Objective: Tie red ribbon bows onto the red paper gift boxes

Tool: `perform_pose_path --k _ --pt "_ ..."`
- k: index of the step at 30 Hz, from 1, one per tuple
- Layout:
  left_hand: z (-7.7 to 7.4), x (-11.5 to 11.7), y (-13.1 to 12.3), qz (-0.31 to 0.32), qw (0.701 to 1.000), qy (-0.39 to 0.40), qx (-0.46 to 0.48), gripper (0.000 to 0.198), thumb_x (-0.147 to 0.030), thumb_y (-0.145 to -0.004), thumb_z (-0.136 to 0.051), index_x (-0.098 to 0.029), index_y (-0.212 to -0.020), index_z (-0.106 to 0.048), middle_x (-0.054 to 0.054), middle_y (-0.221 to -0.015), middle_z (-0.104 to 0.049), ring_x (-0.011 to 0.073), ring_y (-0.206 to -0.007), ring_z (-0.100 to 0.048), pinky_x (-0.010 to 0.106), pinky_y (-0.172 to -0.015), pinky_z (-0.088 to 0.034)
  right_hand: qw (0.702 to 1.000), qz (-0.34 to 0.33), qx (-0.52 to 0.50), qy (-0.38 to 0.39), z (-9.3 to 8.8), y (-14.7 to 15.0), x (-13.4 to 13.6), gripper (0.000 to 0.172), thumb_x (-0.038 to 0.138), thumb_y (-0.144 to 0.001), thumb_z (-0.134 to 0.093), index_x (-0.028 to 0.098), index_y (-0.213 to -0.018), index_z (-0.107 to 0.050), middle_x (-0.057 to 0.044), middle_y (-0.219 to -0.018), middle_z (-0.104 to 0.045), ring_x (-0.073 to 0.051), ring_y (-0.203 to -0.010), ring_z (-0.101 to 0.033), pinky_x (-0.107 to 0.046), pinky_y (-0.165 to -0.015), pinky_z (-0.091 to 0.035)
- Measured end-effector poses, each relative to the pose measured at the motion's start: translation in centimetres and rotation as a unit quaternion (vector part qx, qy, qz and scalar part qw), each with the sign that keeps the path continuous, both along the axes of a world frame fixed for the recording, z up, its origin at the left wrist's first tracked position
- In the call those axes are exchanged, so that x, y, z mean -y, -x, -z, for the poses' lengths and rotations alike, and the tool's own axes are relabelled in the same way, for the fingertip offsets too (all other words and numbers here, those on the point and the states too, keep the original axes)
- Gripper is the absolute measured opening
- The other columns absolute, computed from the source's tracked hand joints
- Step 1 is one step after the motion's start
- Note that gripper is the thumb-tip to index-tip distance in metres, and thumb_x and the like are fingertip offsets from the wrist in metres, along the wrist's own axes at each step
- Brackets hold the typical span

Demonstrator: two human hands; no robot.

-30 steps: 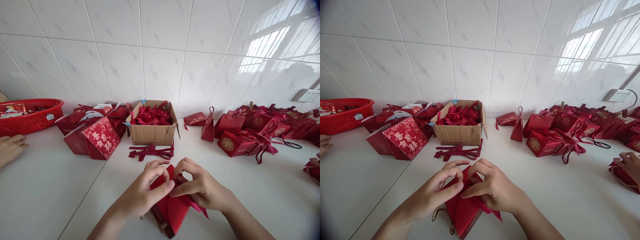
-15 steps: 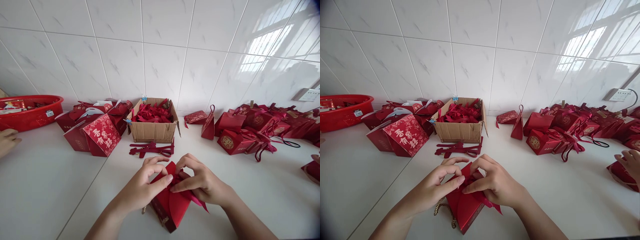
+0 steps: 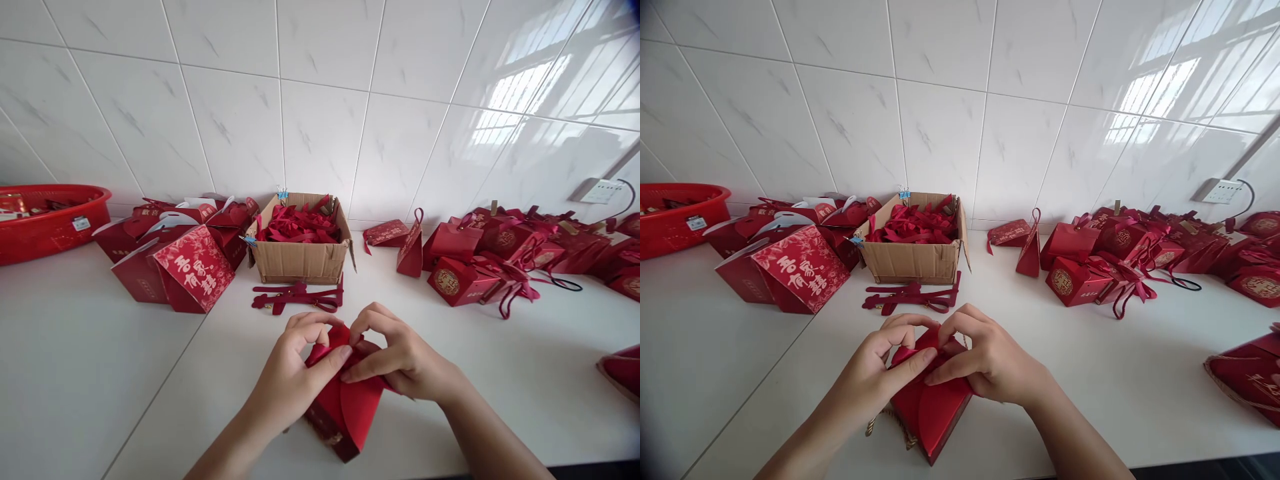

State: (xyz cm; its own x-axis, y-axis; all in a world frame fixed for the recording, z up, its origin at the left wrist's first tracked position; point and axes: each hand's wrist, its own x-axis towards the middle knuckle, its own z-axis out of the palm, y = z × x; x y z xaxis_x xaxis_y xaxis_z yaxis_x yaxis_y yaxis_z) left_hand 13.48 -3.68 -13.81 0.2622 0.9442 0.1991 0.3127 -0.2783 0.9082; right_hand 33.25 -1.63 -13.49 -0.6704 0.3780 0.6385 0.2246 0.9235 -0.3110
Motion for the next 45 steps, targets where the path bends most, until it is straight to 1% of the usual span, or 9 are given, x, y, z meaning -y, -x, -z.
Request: perform_pose_path --k 8,10,13,18,21,27,36,40,45 --pt "0.1 0.1 -0.2 0.031 0.999 0.015 0.014 0.037 -0.023 -0.081 -0.059 -0.020 -0.058 -0.030 0.002 -0.094 -0.065 0.0197 -0.096 -0.060 0.034 -0.087 -0.048 0.998 -0.024 -0.043 0.045 0.3 -0.5 -0.8 0.023 0.008 -0.091 -0.047 0.020 -0.093 -0.066 -0.006 -0.091 -0.061 -0.013 -0.087 -0.055 -0.029 -0.075 -0.050" --pt "0.1 0.1 -0.2 0.028 0.999 0.019 0.016 0.037 -0.023 -0.081 -0.058 -0.020 -0.059 -0.029 0.001 -0.092 -0.065 0.0190 -0.094 -0.061 0.033 -0.085 -0.048 0.995 -0.003 -0.048 0.089 0.2 -0.7 -0.9 0.016 0.012 -0.090 -0.052 0.019 -0.100 -0.062 -0.007 -0.095 -0.061 -0.014 -0.089 -0.057 -0.029 -0.077 -0.051" --pt "0.1 0.1 -0.2 0.024 0.999 0.020 0.014 0.037 -0.025 -0.082 -0.058 -0.020 -0.059 -0.029 0.001 -0.091 -0.065 0.0187 -0.093 -0.061 0.033 -0.085 -0.047 0.987 0.046 -0.025 0.152 0.0 -1.2 -1.0 0.026 0.021 -0.085 -0.063 0.018 -0.111 -0.058 -0.008 -0.102 -0.062 -0.015 -0.092 -0.058 -0.031 -0.079 -0.051" --pt "0.1 0.1 -0.2 0.020 1.000 0.009 0.015 0.037 -0.025 -0.082 -0.059 -0.020 -0.060 -0.029 0.000 -0.086 -0.064 0.0176 -0.088 -0.061 0.030 -0.081 -0.047 0.982 0.025 -0.016 0.186 0.0 -1.3 -1.4 0.009 0.023 -0.088 -0.060 0.017 -0.093 -0.065 -0.007 -0.093 -0.064 -0.014 -0.089 -0.058 -0.029 -0.082 -0.049" --pt "0.1 0.1 -0.3 0.012 1.000 0.005 0.010 0.038 -0.025 -0.082 -0.059 -0.020 -0.059 -0.028 0.000 -0.078 -0.061 0.0167 -0.080 -0.059 0.029 -0.076 -0.046 0.980 0.029 -0.038 0.195 0.3 -1.1 -1.4 0.008 0.021 -0.089 -0.058 0.016 -0.089 -0.064 -0.006 -0.089 -0.065 -0.013 -0.084 -0.059 -0.027 -0.077 -0.049" --pt "0.2 0.1 -0.7 -0.015 0.999 -0.035 0.014 0.041 -0.022 -0.079 -0.061 -0.020 -0.057 -0.026 0.001 -0.075 -0.061 0.0173 -0.083 -0.057 0.027 -0.075 -0.043 0.988 0.051 -0.050 0.136 0.8 -1.0 -1.6 0.006 0.018 -0.090 -0.056 0.018 -0.087 -0.060 -0.004 -0.081 -0.064 -0.013 -0.076 -0.055 -0.027 -0.070 -0.047" --pt "0.4 0.2 -0.6 -0.003 0.997 -0.070 0.017 0.042 -0.021 -0.079 -0.060 -0.020 -0.057 -0.025 0.000 -0.069 -0.058 0.0165 -0.079 -0.057 0.025 -0.072 -0.043 0.992 0.075 -0.066 0.082 0.8 -1.4 -2.0 0.007 0.015 -0.090 -0.055 0.019 -0.087 -0.059 -0.004 -0.080 -0.065 -0.015 -0.076 -0.051 -0.029 -0.068 -0.044" --pt "0.6 0.1 -0.6 -0.003 0.998 -0.059 0.024 0.041 -0.023 -0.079 -0.060 -0.020 -0.057 -0.026 0.001 -0.069 -0.060 0.0184 -0.089 -0.058 0.025 -0.076 -0.043 0.992 0.068 -0.066 0.084 0.7 -1.4 -1.8 0.006 0.014 -0.090 -0.055 0.019 -0.087 -0.058 -0.004 -0.080 -0.063 -0.015 -0.076 -0.050 -0.029 -0.068 -0.044" --pt "0.7 0.1 -0.8 -0.014 0.998 -0.054 0.014 0.041 -0.025 -0.079 -0.058 -0.020 -0.057 -0.024 0.000 -0.067 -0.057 0.0154 -0.070 -0.056 0.027 -0.069 -0.043 0.990 0.027 -0.064 0.125 0.8 -1.2 -1.6 0.007 0.014 -0.092 -0.049 0.018 -0.091 -0.055 -0.007 -0.087 -0.061 -0.016 -0.082 -0.052 -0.031 -0.073 -0.046"
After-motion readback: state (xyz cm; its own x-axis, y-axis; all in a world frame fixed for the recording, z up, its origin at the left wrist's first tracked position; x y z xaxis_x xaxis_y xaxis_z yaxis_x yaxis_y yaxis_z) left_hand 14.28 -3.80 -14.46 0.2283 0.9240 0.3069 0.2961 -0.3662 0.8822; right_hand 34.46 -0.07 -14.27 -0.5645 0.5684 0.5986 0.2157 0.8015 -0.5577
